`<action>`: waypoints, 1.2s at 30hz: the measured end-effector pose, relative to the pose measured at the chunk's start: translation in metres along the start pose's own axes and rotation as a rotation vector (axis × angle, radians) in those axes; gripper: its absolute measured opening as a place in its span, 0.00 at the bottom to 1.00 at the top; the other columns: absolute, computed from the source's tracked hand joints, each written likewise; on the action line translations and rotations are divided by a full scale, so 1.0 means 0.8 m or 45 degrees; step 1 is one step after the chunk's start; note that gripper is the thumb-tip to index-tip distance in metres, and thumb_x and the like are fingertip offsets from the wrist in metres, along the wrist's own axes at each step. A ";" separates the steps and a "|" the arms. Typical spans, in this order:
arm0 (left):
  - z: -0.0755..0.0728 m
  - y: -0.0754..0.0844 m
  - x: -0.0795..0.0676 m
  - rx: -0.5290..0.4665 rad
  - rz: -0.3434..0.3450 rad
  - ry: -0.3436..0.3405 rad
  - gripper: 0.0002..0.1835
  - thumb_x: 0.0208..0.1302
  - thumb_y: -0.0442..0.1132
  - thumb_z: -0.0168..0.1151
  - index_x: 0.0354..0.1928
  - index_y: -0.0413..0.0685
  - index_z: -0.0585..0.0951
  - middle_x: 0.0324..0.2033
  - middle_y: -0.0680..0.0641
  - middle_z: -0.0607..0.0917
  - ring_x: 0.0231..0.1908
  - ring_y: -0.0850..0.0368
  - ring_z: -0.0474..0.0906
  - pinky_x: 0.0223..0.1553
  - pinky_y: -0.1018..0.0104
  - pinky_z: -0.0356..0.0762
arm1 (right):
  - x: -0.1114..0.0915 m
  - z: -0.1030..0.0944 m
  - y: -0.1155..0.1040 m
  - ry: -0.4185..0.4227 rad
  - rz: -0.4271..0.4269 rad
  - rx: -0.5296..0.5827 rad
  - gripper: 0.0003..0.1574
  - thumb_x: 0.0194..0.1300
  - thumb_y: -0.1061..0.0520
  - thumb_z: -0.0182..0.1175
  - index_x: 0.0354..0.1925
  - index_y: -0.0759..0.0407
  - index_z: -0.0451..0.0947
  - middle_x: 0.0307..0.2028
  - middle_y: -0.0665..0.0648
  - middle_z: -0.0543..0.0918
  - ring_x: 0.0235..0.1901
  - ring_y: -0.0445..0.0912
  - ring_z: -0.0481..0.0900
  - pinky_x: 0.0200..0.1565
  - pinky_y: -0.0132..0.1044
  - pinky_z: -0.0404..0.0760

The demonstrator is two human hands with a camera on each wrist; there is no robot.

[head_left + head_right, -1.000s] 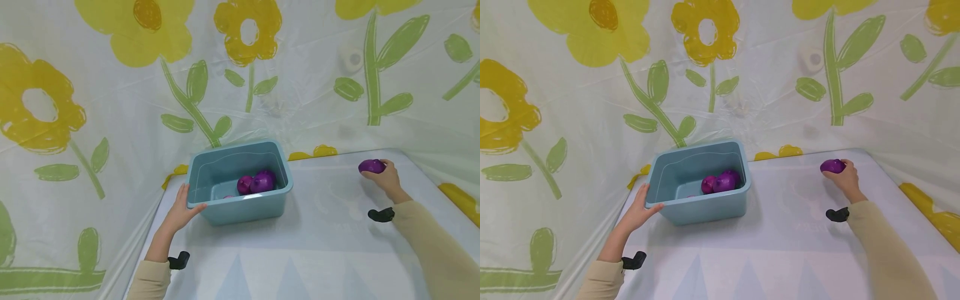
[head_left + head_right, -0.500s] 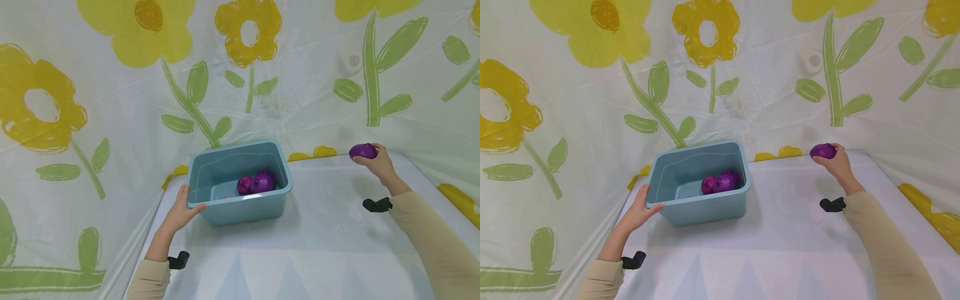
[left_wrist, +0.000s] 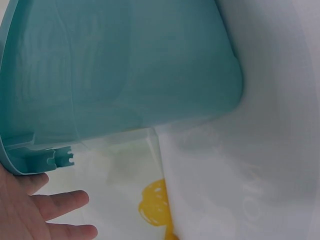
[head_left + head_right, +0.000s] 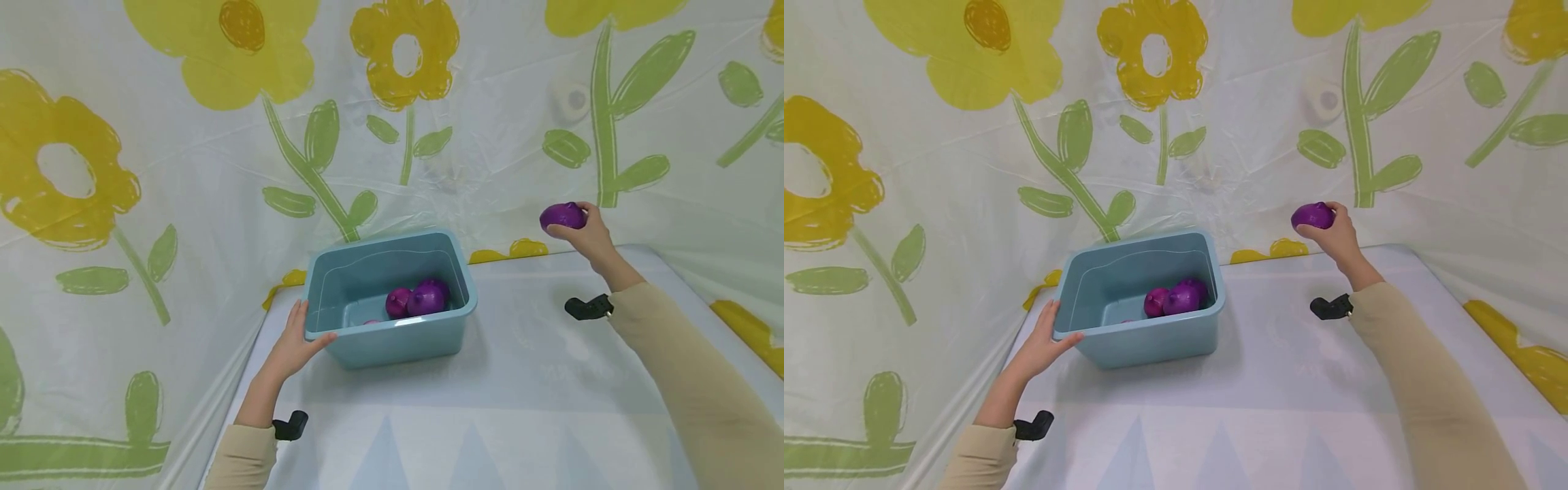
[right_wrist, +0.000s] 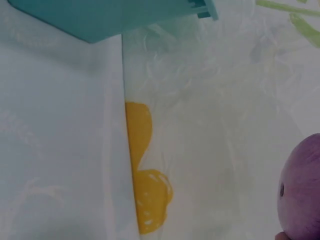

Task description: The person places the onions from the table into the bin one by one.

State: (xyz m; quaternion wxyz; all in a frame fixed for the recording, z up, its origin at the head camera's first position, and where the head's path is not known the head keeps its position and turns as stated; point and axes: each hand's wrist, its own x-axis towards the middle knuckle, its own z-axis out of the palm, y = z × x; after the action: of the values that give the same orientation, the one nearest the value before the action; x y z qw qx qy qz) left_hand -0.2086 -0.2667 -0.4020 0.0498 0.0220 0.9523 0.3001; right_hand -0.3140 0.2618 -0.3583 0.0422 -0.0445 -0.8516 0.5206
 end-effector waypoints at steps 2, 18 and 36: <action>0.000 0.000 0.000 0.002 -0.001 -0.001 0.57 0.53 0.66 0.56 0.71 0.43 0.38 0.70 0.40 0.35 0.67 0.34 0.45 0.56 0.33 0.56 | 0.002 0.005 -0.013 -0.006 -0.009 0.012 0.59 0.61 0.40 0.55 0.70 0.61 0.29 0.69 0.72 0.41 0.65 0.69 0.47 0.60 0.62 0.55; -0.001 -0.001 0.002 0.005 0.013 0.000 0.57 0.54 0.66 0.56 0.71 0.43 0.37 0.70 0.39 0.35 0.67 0.34 0.46 0.56 0.33 0.56 | 0.004 0.057 -0.104 -0.059 -0.060 0.106 0.55 0.60 0.46 0.58 0.70 0.56 0.34 0.69 0.66 0.45 0.65 0.64 0.49 0.62 0.58 0.56; -0.001 -0.002 0.000 -0.016 0.008 -0.012 0.57 0.54 0.67 0.56 0.71 0.45 0.36 0.71 0.41 0.33 0.67 0.35 0.45 0.57 0.33 0.55 | -0.012 0.146 -0.147 -0.210 -0.080 0.156 0.53 0.58 0.50 0.61 0.70 0.53 0.40 0.67 0.63 0.53 0.64 0.61 0.56 0.60 0.55 0.62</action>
State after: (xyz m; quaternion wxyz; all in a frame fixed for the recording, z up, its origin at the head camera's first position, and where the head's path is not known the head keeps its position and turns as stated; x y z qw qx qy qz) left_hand -0.2087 -0.2685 -0.4026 0.0537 0.0262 0.9501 0.3061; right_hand -0.3221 0.1040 -0.3066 -0.0091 0.0277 -0.8196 0.5722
